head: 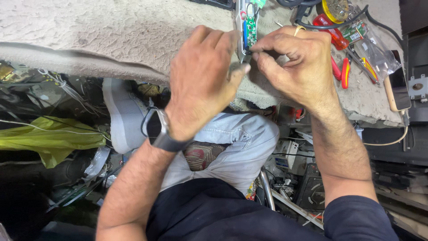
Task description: The person solders a green circuit board into a silver metal housing using a soldering iron, then fits a black plastic cover over the assembly. They manipulate wires and components by hand and with the soldering iron throughout the process.
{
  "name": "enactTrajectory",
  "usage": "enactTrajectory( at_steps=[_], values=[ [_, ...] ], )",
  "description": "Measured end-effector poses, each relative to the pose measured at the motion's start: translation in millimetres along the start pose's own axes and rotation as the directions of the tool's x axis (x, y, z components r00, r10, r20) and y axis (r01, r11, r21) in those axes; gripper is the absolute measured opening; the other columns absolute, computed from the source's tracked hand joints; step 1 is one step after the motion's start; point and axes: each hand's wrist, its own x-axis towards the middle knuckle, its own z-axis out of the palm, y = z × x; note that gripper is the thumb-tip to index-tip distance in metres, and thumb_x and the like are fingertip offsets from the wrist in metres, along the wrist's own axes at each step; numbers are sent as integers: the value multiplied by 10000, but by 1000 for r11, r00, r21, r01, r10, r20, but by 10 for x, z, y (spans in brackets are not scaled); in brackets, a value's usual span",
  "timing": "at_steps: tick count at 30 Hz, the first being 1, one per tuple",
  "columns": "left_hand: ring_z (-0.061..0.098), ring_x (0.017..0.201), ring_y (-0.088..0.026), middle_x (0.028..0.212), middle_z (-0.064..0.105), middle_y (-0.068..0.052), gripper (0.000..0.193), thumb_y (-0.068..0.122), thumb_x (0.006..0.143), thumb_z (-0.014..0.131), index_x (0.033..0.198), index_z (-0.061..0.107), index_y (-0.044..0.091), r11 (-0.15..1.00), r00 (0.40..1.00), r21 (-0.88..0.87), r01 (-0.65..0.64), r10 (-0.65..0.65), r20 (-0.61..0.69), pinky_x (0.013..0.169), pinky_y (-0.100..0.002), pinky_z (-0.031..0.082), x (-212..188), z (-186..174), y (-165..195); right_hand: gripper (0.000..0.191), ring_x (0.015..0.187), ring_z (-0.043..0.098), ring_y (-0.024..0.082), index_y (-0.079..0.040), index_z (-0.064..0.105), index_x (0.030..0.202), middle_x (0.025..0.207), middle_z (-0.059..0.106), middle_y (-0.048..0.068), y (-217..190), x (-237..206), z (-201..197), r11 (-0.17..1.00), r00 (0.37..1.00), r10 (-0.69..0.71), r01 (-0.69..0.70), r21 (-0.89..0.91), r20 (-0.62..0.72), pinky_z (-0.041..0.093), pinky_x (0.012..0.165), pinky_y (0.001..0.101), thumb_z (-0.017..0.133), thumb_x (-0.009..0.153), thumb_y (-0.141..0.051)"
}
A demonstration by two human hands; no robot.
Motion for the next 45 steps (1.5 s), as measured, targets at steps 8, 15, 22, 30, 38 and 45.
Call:
enactTrajectory(
  at_steps=[8,15,22,30,38,45],
  values=[
    [605,1045,-252,950,643,-47,592,120,944,767,1462,498,19,948,936,241,208,-121,-332,1080,-472,432,-58,482,273,135,901,750,199,43,741,1051,1019,750,135,32,49,-2,995,995,-98,98,-1,5,592,833,299,708,926,82],
    [606,1020,-239,933,634,-39,686,83,868,774,1466,443,25,984,932,110,139,-92,-349,1060,-450,431,-190,466,218,113,865,738,202,25,750,1031,981,744,125,36,130,-35,994,993,-109,108,27,48,575,780,304,760,923,54],
    [597,964,-250,900,610,-30,812,101,823,850,1486,390,12,998,953,33,46,-34,-302,996,-436,457,-272,210,47,173,813,718,204,-24,758,1099,931,722,88,-182,303,-6,978,970,-192,202,-49,149,563,724,305,778,930,7],
    [591,943,-248,910,630,-29,889,132,799,885,1540,404,32,997,957,-10,81,-81,-280,930,-409,487,-307,134,-48,336,817,704,244,-68,784,1088,958,728,69,-317,542,-128,775,826,-439,547,-315,354,562,652,358,867,762,-82],
    [598,891,-206,842,628,-6,713,63,862,760,1492,429,29,997,942,16,72,-62,-331,883,-373,484,-314,204,-121,424,851,706,238,-61,778,1108,990,729,57,-352,576,-105,703,784,-465,609,-368,411,573,676,342,783,702,62],
    [597,888,-207,841,620,-8,691,53,874,729,1493,425,20,998,940,13,55,-48,-336,869,-375,478,-326,218,-137,350,913,697,218,-72,744,1150,1032,713,45,-264,601,-105,714,763,-486,628,-309,426,573,766,331,783,820,39]
  ],
)
